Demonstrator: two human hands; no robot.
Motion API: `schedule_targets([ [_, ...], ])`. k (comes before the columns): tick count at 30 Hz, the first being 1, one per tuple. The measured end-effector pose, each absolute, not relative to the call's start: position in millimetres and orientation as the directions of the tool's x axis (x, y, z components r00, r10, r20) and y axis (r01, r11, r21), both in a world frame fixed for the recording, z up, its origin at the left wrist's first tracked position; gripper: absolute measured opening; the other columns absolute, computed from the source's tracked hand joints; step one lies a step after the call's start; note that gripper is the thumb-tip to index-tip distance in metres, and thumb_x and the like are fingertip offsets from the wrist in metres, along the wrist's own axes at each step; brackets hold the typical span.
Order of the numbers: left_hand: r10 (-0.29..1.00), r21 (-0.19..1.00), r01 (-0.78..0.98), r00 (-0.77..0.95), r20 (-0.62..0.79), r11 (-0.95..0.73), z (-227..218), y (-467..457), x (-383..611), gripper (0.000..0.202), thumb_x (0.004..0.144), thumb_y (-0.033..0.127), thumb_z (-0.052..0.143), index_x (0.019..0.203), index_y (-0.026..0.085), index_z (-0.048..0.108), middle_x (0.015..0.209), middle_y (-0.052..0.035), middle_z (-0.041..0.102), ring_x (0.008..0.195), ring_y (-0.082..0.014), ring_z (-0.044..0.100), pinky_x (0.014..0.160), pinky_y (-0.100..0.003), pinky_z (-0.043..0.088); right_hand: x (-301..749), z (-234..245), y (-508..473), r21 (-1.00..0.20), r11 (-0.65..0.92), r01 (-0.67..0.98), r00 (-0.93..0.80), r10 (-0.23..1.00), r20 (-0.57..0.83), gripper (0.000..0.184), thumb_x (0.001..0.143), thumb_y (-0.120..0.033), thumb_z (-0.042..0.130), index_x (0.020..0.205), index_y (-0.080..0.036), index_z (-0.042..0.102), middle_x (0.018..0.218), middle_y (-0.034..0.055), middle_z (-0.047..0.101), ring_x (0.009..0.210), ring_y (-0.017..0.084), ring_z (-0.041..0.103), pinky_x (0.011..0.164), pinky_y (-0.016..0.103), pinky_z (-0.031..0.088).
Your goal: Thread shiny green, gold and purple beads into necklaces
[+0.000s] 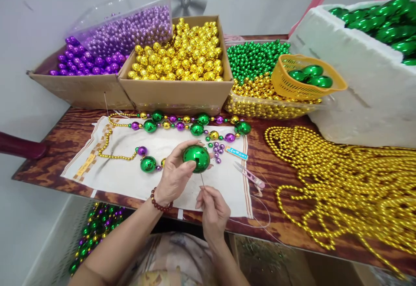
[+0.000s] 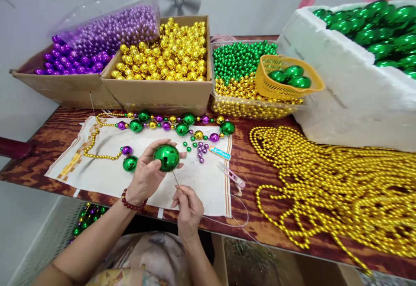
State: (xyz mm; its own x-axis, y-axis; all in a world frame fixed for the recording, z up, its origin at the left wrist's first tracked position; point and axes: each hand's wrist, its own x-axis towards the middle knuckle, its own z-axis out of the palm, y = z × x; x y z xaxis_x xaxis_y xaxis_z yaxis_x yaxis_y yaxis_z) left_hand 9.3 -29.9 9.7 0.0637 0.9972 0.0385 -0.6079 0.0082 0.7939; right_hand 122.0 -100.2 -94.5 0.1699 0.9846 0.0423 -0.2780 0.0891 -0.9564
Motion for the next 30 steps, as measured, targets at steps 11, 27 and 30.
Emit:
schedule_targets([
  [11,0.990,0.925,-0.373,0.087,0.108,-0.068,-19.6,-39.8,12.3,0.044,0.083,0.028,0.076,0.126,0.027,0.067,0.129,-0.0081,0.067,0.112,-0.0203,0.064,0.094,-0.029,0.052,124.1,-73.2,-75.0,-0.933,0.015,-0.359,0.138,0.990,-0.037,0.015,0.094,-0.031,0.065,0.085,-0.019,0.067,0.056,-0.0026,0.061,0.047,0.010,0.055,0.046,0.020,0.040],
  [27,0.941,0.992,-0.007,0.319,-0.118,0.127,-34.2,-49.2,27.6,0.053,0.090,0.035,0.068,0.141,0.026,0.054,0.146,-0.0107,0.054,0.128,-0.0248,0.057,0.107,-0.035,0.044,178.2,-87.1,-93.1,-0.904,-0.253,-0.346,0.152,0.935,-0.320,0.026,0.077,-0.041,0.078,0.076,-0.016,0.071,0.056,0.0008,0.063,0.043,0.010,0.049,0.040,0.021,0.032],
  [30,0.958,0.968,0.248,0.282,-0.040,-0.033,-42.6,-26.8,30.8,0.040,0.098,0.033,0.053,0.136,0.023,0.058,0.136,-0.0131,0.060,0.114,-0.0241,0.064,0.101,-0.037,0.047,192.7,-95.8,-97.4,-0.887,-0.259,-0.382,0.237,0.900,-0.365,0.024,0.073,-0.036,0.082,0.071,-0.015,0.070,0.055,-0.0007,0.060,0.041,0.007,0.040,0.039,0.020,0.028],
])
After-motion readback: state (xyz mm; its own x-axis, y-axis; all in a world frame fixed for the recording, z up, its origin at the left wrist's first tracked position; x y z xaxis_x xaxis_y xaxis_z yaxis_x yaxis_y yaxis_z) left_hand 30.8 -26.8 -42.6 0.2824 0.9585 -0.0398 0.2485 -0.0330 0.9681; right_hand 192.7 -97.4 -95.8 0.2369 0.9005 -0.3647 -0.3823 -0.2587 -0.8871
